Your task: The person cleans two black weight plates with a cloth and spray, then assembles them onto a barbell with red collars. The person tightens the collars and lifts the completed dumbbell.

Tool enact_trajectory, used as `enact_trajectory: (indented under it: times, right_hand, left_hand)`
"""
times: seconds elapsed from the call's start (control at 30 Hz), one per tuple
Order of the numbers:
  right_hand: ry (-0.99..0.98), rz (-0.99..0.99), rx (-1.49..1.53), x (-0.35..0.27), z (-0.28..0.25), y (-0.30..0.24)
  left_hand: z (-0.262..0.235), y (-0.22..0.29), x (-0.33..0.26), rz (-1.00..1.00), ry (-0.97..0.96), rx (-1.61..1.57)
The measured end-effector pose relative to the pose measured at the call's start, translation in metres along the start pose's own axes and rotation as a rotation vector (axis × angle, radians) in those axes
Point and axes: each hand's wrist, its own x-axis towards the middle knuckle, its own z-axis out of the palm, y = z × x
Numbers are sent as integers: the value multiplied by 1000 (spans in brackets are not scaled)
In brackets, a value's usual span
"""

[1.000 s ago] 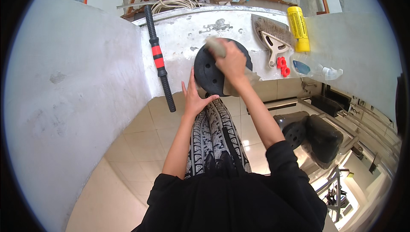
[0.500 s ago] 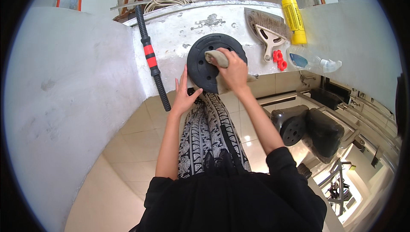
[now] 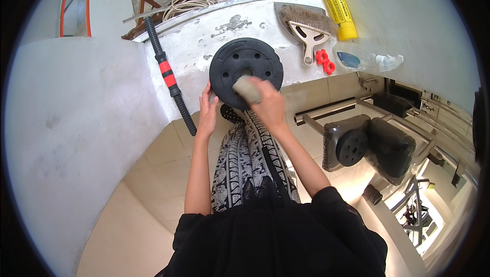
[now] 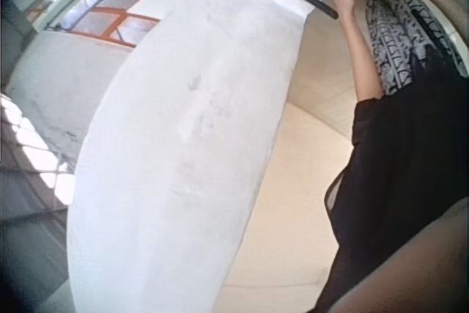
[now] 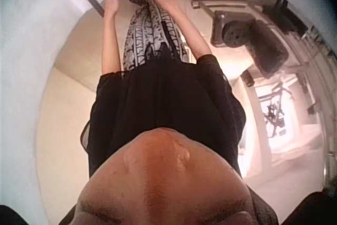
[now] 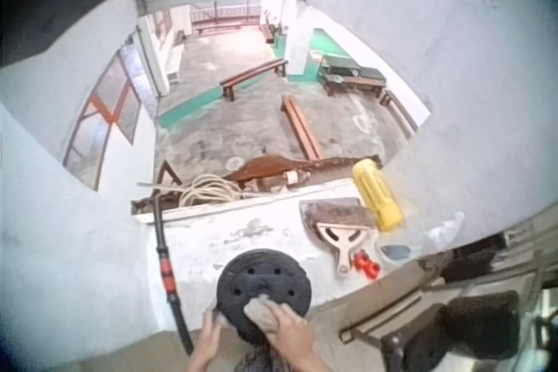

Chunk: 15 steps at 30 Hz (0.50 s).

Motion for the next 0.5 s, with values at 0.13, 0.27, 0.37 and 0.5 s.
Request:
enact_trajectory:
  times: [0.13,0.27,0.37,0.5]
  right_hand:
    - [-293,-104,-28,-18,-16,4]
    - [-63,13,-55,5,-42,42]
    - [104,29,-24,-1,-26,35]
    - [-209,-27,-1,-39,-6,0]
  left_hand:
    - [14,5,-1,74,126,118]
    - [17,0,-4,105,186,91]
    - [19,3,-4,77,187,179]
    - [19,1,-3,85,172,214]
